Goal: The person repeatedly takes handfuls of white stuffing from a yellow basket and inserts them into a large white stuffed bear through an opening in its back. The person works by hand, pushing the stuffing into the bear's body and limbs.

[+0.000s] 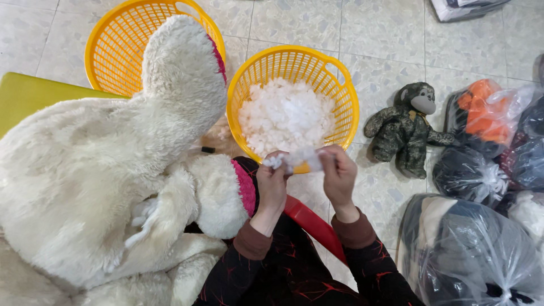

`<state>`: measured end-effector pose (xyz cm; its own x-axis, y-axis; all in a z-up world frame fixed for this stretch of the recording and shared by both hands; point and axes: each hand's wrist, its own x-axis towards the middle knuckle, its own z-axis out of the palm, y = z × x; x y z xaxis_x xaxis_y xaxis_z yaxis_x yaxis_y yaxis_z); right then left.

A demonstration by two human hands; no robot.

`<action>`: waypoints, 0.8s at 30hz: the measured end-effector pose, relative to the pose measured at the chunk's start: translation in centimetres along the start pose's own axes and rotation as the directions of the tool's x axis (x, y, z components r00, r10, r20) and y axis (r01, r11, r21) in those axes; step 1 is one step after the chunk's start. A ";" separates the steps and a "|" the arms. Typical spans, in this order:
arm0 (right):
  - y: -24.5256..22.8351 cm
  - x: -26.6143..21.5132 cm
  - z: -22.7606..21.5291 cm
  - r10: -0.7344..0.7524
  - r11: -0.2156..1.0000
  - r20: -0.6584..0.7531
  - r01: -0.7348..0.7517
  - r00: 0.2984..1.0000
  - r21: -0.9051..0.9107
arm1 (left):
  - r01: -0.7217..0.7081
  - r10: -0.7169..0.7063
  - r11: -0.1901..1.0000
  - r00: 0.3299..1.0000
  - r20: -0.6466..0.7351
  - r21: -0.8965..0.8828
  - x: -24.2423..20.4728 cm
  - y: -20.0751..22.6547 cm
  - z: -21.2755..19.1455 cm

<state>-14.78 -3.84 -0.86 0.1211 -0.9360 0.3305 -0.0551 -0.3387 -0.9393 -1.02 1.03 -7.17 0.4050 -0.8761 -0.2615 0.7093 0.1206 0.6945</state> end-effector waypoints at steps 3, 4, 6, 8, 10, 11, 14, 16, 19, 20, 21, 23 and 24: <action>-0.8 1.0 -2.3 -0.260 0.957 -0.311 0.286 0.914 0.040 | 0.048 -0.054 0.994 0.997 -0.058 -0.098 0.3 0.6 -0.8; -1.0 1.6 -2.9 -0.324 0.943 -0.363 0.330 0.874 -0.047 | 0.073 -0.081 0.993 0.993 -0.091 -0.091 0.3 0.9 -0.9; -0.8 3.6 -3.5 -0.442 0.896 -0.393 0.381 0.806 -0.227 | 0.088 -0.096 0.994 0.989 -0.114 -0.069 0.6 1.5 -0.8; -0.3 5.9 -3.5 -0.532 0.829 -0.340 0.395 0.775 -0.397 | 0.069 -0.073 0.997 0.992 -0.107 -0.041 0.3 1.9 -0.8; 0.6 8.2 -2.8 -0.443 0.835 -0.225 0.308 0.868 -0.456 | 0.065 -0.070 0.996 0.993 -0.093 -0.061 0.2 2.1 -0.7; 1.0 8.6 -2.6 -0.386 0.830 -0.165 0.264 0.908 -0.491 | 0.068 -0.075 0.995 0.993 -0.089 -0.072 -0.2 1.9 -0.7; 2.0 8.4 -1.6 -0.450 0.516 0.189 0.427 0.873 -0.743 | 0.051 -0.056 0.996 0.996 -0.067 -0.068 -0.4 1.5 -0.8; 2.6 6.5 0.1 0.079 0.881 0.110 -0.017 0.991 -0.473 | 0.012 -0.010 1.000 0.997 -0.074 0.027 0.3 1.5 -0.4; 3.3 1.8 1.6 0.339 0.931 0.417 -0.365 0.843 -0.019 | 0.022 -0.017 0.993 0.999 -0.047 0.113 -0.1 1.3 0.1; 3.4 0.4 1.9 0.357 0.926 0.412 -0.376 0.839 -0.036 | 0.035 -0.032 0.990 0.999 -0.029 0.135 -0.4 1.4 0.3; 3.3 -0.2 2.1 0.364 0.925 0.405 -0.377 0.839 -0.051 | 0.065 -0.061 0.991 0.997 -0.038 0.113 -0.4 1.7 0.6; 2.6 -0.5 1.2 0.268 0.963 0.275 -0.258 0.923 -0.073 | 0.121 -0.117 0.990 0.991 -0.058 0.068 -0.6 2.7 1.2; 2.0 -0.4 0.5 0.213 0.976 0.210 -0.198 0.954 -0.091 | 0.062 -0.056 0.995 0.996 -0.069 0.079 -0.8 3.4 1.4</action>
<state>-14.44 -4.08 -2.91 0.3123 -0.9451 0.0960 -0.1675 -0.1543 -0.9737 0.30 1.51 -3.66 0.4030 -0.8474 -0.3456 0.6855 0.0293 0.7275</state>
